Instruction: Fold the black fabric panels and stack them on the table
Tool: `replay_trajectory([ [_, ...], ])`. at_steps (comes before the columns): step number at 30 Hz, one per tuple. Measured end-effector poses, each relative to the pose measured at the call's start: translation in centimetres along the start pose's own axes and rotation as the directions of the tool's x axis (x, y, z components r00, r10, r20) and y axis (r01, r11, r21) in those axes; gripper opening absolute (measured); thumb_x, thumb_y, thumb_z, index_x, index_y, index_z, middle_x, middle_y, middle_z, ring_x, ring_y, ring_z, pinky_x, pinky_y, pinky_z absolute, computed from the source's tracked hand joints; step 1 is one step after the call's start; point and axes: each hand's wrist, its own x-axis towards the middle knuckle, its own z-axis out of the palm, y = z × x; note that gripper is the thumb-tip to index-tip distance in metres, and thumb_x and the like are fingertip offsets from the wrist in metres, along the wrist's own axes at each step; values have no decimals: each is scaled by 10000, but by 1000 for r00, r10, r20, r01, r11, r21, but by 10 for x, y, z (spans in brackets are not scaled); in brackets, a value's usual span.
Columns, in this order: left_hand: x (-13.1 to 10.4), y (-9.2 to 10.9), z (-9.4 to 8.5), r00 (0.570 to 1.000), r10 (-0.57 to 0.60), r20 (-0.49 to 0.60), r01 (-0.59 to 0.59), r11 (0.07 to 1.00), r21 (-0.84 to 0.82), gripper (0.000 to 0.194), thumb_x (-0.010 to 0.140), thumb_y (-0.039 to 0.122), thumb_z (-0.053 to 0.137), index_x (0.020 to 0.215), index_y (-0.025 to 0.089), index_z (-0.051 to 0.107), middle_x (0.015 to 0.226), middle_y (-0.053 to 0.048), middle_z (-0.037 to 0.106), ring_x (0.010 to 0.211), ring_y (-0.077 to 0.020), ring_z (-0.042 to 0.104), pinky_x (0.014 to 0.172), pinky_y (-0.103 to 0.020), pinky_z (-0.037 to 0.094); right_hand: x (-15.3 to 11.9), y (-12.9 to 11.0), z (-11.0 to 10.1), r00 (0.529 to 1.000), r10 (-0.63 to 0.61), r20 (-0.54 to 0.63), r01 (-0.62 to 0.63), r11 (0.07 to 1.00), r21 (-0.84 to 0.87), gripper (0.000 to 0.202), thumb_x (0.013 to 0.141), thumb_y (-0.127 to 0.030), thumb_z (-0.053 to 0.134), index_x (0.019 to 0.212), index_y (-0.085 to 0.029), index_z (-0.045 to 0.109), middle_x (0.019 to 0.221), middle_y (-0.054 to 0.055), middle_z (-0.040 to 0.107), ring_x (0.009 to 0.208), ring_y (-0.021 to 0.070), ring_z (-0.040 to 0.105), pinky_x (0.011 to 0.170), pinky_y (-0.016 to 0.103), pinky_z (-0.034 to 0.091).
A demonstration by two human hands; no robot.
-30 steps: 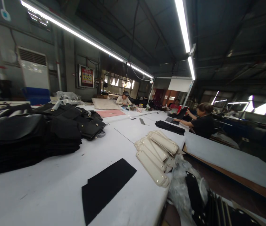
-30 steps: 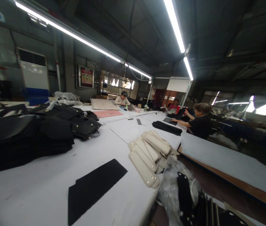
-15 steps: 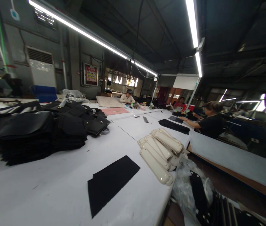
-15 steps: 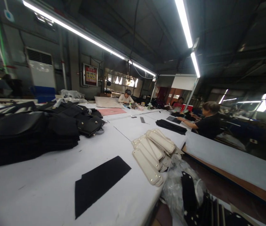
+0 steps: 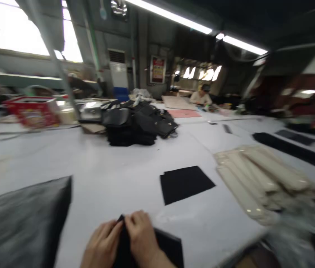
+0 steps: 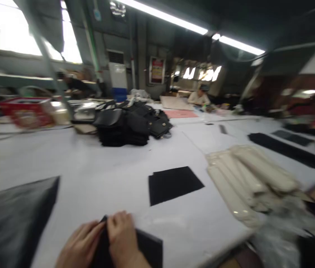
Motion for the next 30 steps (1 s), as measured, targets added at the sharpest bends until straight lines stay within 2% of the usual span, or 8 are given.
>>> replay_trajectory([
  [2,-8,-4,-10,983,-85,160,80,996,38,324,909,81,414,1091,222,642,986,-41,680,874,-181,629,799,-321,551,-3,1,13,1000,-13,18,11,995,98,343,876,-24,494,1188,-126,594,951,101,613,877,231,545,779,408,496],
  [4,-7,-8,-10,948,-181,260,172,983,56,300,920,73,432,1116,201,620,1010,-48,669,884,-193,616,813,-346,547,-4,7,22,998,-59,31,53,985,163,381,909,-36,444,1266,-114,554,987,114,590,925,244,518,811,421,474],
  [8,1,-9,-5,898,-288,333,293,955,36,300,926,61,443,1173,180,566,994,-49,652,910,-206,604,835,-373,540,-6,15,23,989,-150,5,148,983,109,399,909,-29,445,1290,-106,536,990,99,555,929,230,490,808,384,458],
  [12,1,-11,-3,884,-313,347,335,942,-4,348,929,55,444,1241,185,527,986,-44,634,918,-206,592,842,-378,540,-8,15,23,985,-172,-9,172,984,41,411,906,-16,427,1296,-104,524,995,97,545,912,227,479,789,383,458],
  [16,-4,-15,1,904,-214,370,223,975,18,424,936,84,471,1338,214,488,1027,-53,617,913,-210,570,831,-383,539,-8,14,27,982,-188,-3,188,982,24,439,910,-25,410,1336,-100,485,1019,105,545,913,236,475,781,397,465],
  [22,-9,-14,4,936,-171,308,165,985,45,342,937,124,494,1269,182,555,1017,-67,610,891,-216,564,791,-382,545,-9,16,28,975,-223,-4,223,974,34,447,904,-13,363,1322,-99,495,1022,108,548,891,232,481,770,399,469],
  [30,-11,-14,8,958,-167,235,163,986,33,312,943,128,475,1242,156,564,1017,-71,613,877,-214,566,767,-383,550,-8,17,34,958,-280,-64,280,960,-5,421,933,-55,347,1321,-91,504,987,107,557,850,224,485,724,380,456],
])
